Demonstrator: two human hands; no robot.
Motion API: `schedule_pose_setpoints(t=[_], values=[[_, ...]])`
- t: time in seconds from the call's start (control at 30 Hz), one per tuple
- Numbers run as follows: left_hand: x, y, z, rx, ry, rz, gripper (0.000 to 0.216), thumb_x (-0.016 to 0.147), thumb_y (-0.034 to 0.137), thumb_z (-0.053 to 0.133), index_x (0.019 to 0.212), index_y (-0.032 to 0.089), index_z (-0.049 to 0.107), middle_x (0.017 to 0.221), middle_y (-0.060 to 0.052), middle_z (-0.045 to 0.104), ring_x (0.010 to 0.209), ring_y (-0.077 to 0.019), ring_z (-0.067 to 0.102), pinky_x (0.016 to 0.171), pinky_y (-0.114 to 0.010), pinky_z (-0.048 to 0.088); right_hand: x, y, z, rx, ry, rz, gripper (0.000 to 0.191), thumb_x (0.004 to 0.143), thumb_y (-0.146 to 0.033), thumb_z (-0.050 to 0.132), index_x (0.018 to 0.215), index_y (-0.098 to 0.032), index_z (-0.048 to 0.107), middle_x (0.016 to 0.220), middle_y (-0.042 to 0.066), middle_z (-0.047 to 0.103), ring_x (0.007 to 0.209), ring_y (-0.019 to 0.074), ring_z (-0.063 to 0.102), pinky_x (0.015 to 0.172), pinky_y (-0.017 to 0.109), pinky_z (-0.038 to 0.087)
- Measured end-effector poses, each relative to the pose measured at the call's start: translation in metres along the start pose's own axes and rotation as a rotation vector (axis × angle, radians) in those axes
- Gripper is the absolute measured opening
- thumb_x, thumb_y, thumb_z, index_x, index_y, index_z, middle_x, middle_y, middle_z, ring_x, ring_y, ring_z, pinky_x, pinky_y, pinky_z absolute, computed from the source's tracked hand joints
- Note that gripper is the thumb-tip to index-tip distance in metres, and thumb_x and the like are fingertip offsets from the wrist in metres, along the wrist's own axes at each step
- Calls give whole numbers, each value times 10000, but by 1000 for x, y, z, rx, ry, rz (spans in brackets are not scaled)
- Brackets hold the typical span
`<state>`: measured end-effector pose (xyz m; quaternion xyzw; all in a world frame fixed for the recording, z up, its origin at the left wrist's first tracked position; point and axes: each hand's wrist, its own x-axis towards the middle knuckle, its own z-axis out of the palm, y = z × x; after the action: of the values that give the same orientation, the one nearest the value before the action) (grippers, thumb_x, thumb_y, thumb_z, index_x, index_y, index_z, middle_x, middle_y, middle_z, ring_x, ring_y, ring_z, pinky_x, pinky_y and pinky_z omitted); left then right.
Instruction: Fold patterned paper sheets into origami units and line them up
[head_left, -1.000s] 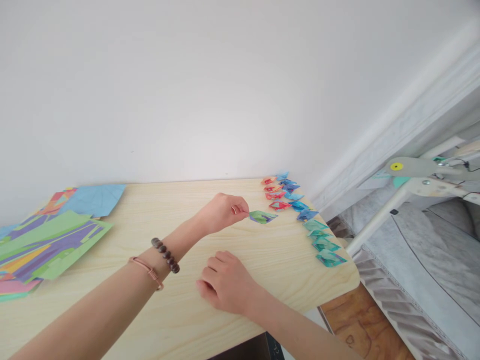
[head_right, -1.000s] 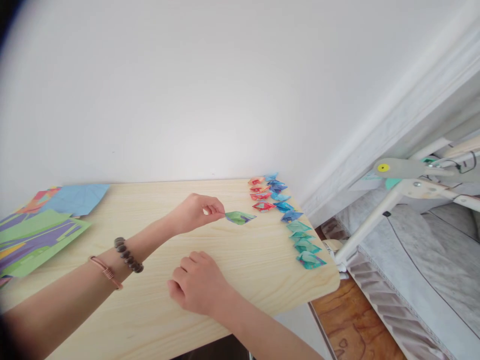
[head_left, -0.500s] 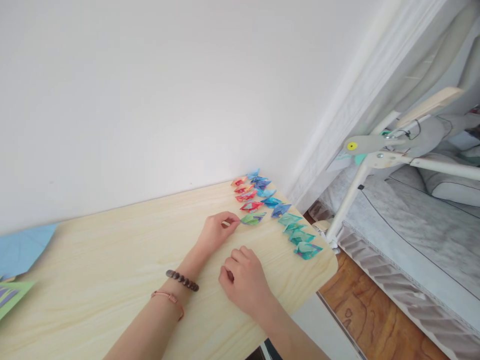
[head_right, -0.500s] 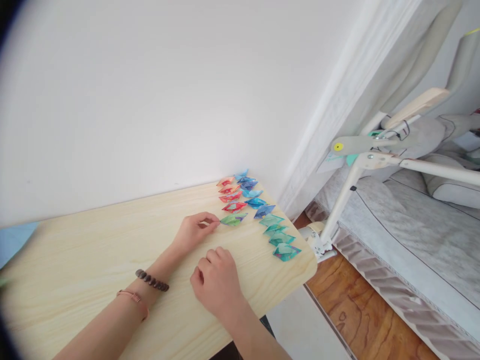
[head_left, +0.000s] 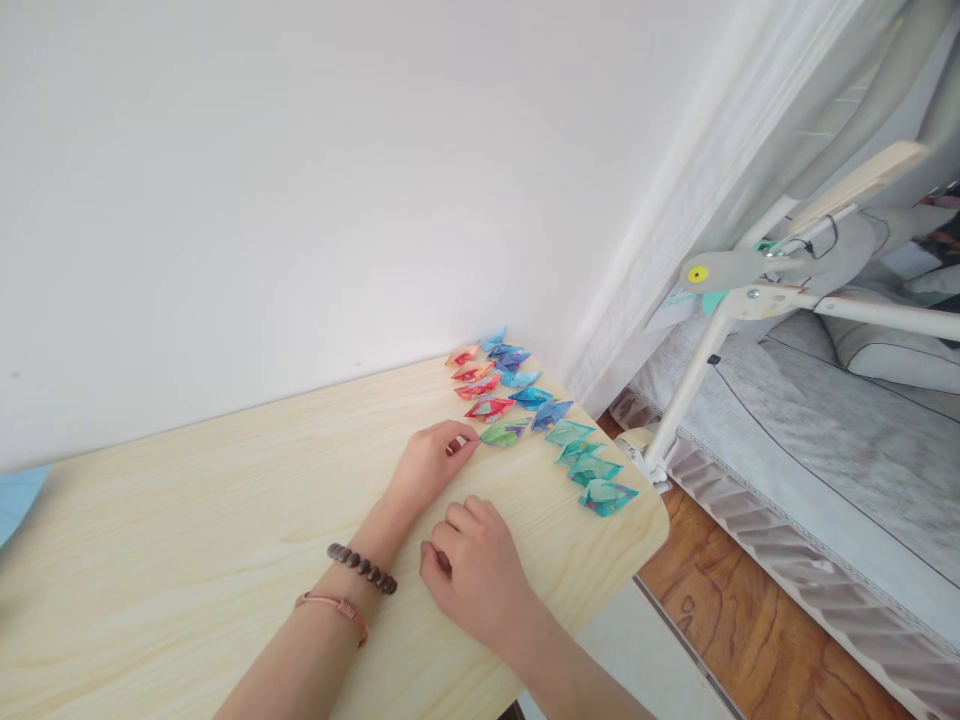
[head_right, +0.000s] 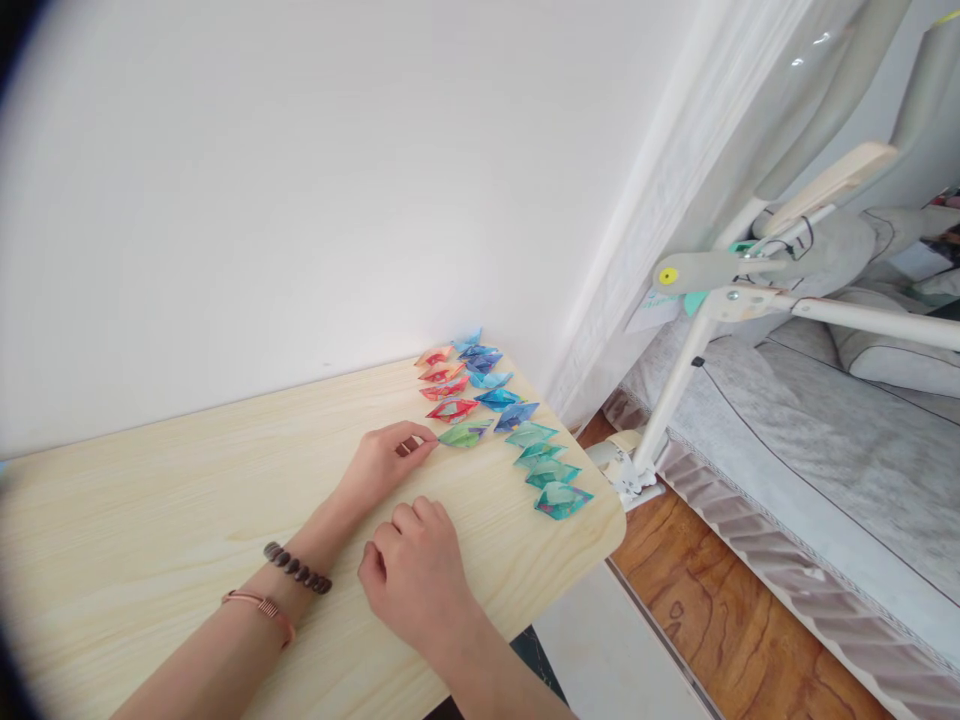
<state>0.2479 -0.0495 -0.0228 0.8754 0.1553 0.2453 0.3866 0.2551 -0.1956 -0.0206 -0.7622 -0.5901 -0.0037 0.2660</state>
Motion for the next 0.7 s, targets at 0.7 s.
schedule_pose_setpoints(t=[0.7], values=[[-75,0,-47,-71,77,-81,177,831,267,490,961,173,565,993,-66,612,893,-175,590,846,-333,477,4,-11,2,-145,-29,-48,228,845,-231,475,626,-179,511,704,24,527,757,160,455,718,300,332]])
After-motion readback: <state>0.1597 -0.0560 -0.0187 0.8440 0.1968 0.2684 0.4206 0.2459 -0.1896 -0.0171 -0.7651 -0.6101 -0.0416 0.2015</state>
